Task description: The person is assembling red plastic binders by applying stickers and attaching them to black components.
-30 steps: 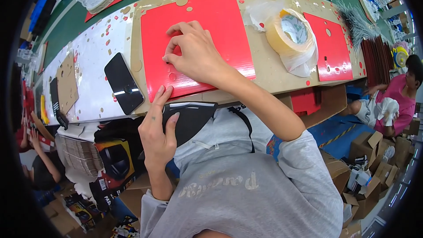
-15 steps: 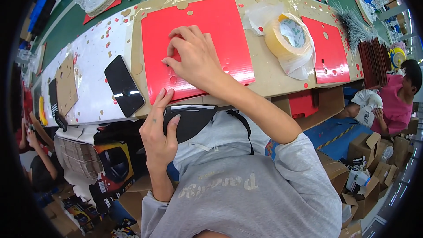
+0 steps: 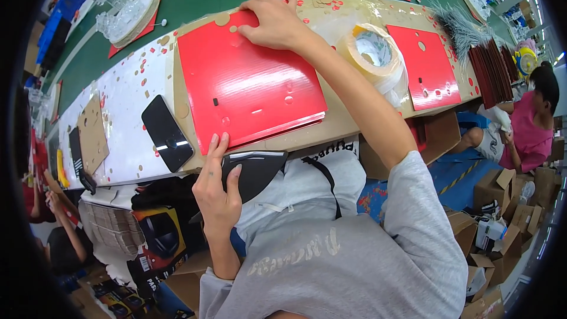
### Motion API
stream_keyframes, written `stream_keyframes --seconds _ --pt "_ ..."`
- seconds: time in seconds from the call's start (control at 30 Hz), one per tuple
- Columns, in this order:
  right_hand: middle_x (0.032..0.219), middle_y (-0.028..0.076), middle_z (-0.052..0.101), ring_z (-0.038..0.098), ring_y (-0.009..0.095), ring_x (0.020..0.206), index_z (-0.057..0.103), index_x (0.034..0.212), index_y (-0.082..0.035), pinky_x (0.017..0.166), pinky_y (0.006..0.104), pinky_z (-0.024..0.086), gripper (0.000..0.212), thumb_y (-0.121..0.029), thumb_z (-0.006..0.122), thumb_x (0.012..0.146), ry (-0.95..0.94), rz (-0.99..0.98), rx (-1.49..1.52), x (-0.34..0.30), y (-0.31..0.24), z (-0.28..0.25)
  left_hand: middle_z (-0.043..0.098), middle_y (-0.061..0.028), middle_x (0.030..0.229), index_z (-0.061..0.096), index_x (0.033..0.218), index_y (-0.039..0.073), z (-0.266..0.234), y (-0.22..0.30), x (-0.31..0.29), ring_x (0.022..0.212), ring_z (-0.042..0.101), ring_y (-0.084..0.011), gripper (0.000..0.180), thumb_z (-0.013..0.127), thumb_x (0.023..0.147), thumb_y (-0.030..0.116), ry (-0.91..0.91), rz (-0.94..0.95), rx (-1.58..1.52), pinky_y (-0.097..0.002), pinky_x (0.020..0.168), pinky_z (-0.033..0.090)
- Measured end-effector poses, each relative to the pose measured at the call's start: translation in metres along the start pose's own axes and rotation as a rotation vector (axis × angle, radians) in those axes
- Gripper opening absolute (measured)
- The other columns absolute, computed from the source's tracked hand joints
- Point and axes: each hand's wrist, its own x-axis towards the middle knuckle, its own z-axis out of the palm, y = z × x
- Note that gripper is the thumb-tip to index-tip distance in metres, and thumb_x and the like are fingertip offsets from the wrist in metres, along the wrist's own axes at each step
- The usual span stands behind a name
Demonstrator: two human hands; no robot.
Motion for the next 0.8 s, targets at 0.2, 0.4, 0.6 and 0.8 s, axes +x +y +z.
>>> stream_keyframes --seconds 0.2,0.4,0.6,0.8 --pt "0.117 0.009 0.065 0.056 0.024 0.121 0.065 0.123 -0.010 0.116 0.0478 0.022 0.060 -0.047 0.077 0.078 0.145 -0.014 0.049 -0.004 -0.014 -0.011 0.061 -0.0204 0.139 0.059 0.132 -0.005 0.004 -0.001 -0.003 0.130 0.058 -0.0398 0.047 0.067 0.086 -0.002 0.021 0.029 0.039 -0.0419 0.098 0.052" --pt "0.112 0.007 0.068 0.059 0.022 0.114 0.067 0.116 -0.011 0.114 0.0443 0.023 0.051 -0.045 0.076 0.080 0.217 0.016 0.075 -0.004 -0.007 -0.010 0.061 -0.0213 0.139 0.058 0.134 -0.004 0.005 0.001 -0.003 0.130 0.057 -0.0406 0.048 0.067 0.086 -0.002 0.024 0.040 0.040 -0.0425 0.100 0.051" --pt "0.093 0.006 0.072 0.064 0.024 0.098 0.073 0.101 -0.011 0.110 0.0447 0.026 0.037 -0.044 0.073 0.084 0.317 0.112 0.115 0.003 -0.016 -0.008 0.059 -0.0232 0.141 0.057 0.137 -0.004 0.006 0.001 -0.005 0.131 0.056 -0.0423 0.050 0.066 0.088 0.001 0.021 0.028 0.057 -0.0434 0.102 0.050" --pt "0.099 0.005 0.072 0.063 0.023 0.103 0.073 0.106 -0.013 0.110 0.0501 0.026 0.037 -0.044 0.073 0.085 0.364 0.044 0.015 -0.002 -0.012 0.000 0.058 -0.0225 0.142 0.056 0.138 -0.004 0.008 0.003 -0.005 0.133 0.054 -0.0423 0.051 0.066 0.088 0.001 0.022 0.038 0.072 -0.0439 0.102 0.050"
